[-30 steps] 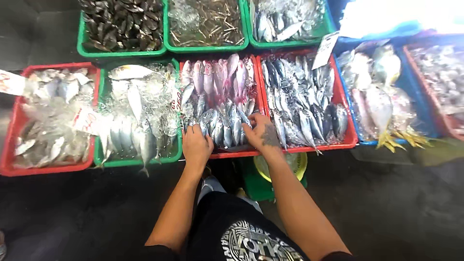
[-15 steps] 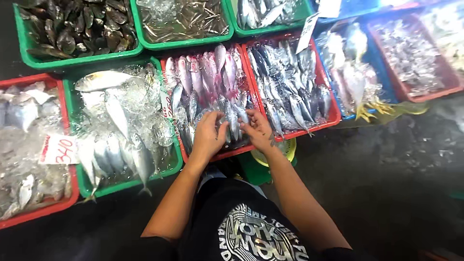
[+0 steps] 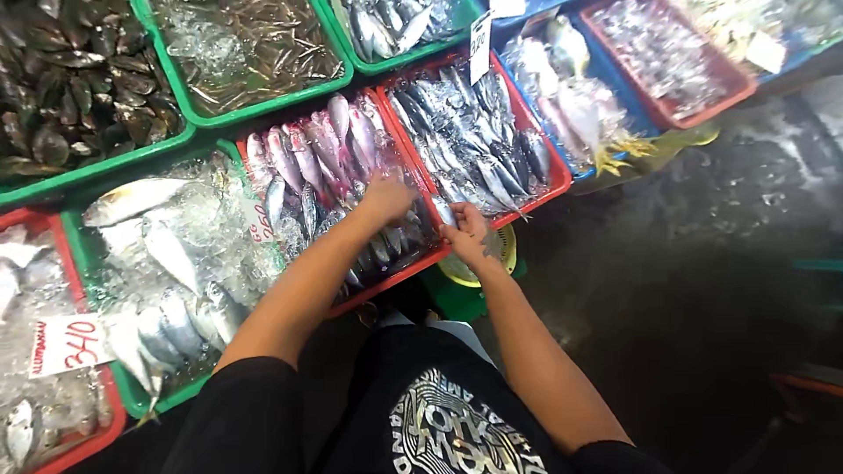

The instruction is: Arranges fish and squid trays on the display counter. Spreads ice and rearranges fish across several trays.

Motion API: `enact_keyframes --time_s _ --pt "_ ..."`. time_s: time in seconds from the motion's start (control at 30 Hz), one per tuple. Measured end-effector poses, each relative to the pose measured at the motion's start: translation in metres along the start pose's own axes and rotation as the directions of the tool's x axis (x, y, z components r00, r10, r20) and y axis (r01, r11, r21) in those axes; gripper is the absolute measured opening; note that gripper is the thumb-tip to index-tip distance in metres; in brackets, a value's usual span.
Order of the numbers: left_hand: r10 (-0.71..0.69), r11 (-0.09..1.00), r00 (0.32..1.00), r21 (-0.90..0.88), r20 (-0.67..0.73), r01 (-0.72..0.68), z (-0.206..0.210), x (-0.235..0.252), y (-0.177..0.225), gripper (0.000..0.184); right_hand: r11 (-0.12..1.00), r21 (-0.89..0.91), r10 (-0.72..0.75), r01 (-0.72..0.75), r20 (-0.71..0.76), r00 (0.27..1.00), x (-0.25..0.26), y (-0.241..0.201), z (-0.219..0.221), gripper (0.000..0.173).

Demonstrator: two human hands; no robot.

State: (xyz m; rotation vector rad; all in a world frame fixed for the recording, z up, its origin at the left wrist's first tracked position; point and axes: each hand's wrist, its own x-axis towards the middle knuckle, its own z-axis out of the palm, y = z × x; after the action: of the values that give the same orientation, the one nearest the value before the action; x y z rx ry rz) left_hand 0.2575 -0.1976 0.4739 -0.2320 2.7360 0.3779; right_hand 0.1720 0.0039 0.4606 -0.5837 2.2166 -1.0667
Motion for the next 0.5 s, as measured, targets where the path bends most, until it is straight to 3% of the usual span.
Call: enact_keyframes --time_s 0.1,0.2,0.3,0.4,0.5 --pt "0.083 0.982 0.997 -0.172 0.004 -0.081 -0.016 -0.004 -0.01 0.049 0.973 -0.231 -0.041 0.025 -0.065 0.997 0.002 -0.013 0.006 0.043" --pt "0.074 0.924 0.98 -0.357 -0.185 -0.137 -0.023 -0.016 -0.026 0.034 0.92 -0.37 -0.174 0.133 -0.081 0.981 0.004 -0.026 0.015 0.041" --pt "-0.121 0.868 0.908 -0.487 -0.402 -0.1 -0.023 -0.039 -0.025 0.032 0.844 -0.495 -0.273 0.206 -0.066 0.96 0.009 -0.02 0.026 0.042" --pt "-0.367 0.758 0.789 -0.65 -0.492 -0.052 -0.012 -0.06 -0.008 0.035 0.762 -0.561 -0.437 0.323 -0.077 0.896 -0.003 -0.014 0.028 0.035" --pt "-0.52 0.594 0.71 -0.799 -0.475 -0.099 0.007 -0.075 0.007 0.046 0.697 -0.498 -0.518 0.516 0.148 0.843 -0.025 0.002 0.024 0.021"
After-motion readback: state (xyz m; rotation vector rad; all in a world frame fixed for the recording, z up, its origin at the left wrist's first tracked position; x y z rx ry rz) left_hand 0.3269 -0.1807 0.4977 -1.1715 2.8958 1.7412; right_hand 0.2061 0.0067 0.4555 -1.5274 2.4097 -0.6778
